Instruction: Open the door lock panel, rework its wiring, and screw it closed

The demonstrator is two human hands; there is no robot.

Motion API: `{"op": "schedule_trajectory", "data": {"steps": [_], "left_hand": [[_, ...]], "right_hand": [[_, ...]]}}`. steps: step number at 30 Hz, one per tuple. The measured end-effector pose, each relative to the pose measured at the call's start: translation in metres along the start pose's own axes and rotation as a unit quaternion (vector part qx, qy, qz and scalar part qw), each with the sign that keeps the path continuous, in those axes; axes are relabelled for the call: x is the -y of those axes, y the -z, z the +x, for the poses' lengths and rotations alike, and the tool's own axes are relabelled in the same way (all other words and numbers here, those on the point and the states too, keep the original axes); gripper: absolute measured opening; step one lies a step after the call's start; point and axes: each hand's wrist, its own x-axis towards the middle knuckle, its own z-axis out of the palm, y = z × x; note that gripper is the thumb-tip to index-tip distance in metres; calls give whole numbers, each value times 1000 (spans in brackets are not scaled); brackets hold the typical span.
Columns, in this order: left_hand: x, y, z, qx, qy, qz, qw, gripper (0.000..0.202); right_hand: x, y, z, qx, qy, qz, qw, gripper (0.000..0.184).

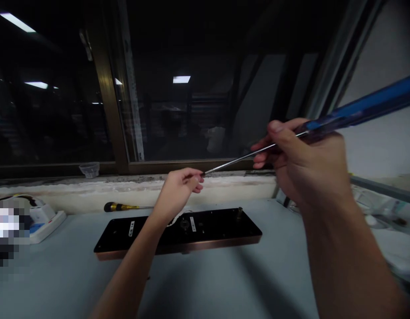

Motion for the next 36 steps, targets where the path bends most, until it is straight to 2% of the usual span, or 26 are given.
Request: {"op": "schedule_trajectory", "data": {"steps": [2, 4, 7, 12, 16, 20, 26, 32, 36], "left_hand": [[11, -1, 0, 76, -28, 132, 988, 16], [22, -7, -2, 142, -63, 236, 959, 18], [39, -20, -4, 185, -86, 315, 927, 22], [56, -32, -6, 185, -79, 380, 903, 24], [58, -33, -7, 186, -68, 400, 895, 22], [59, -34, -7, 181, -63, 415, 889, 22], [59, -35, -7, 170, -46, 430, 886, 24], [60, -34, -6, 176, -36, 430, 885, 27], [60, -33, -5, 179, -35, 424, 887, 31]], "right_hand": [[-7, 5, 2, 21, -64, -48, 997, 19], [-16, 7, 2, 53, -109, -102, 987, 22], [-32, 6, 1, 114, -133, -187, 967, 26], [-51, -2, -2, 206, -157, -300, 918, 28], [-50, -8, -5, 237, -141, -340, 899, 26], [-47, -11, -7, 253, -120, -349, 894, 28], [-51, -8, -6, 306, -138, -331, 882, 29], [-48, -3, -5, 351, -160, -285, 877, 20], [-43, 0, -3, 341, -196, -253, 884, 14]]}}
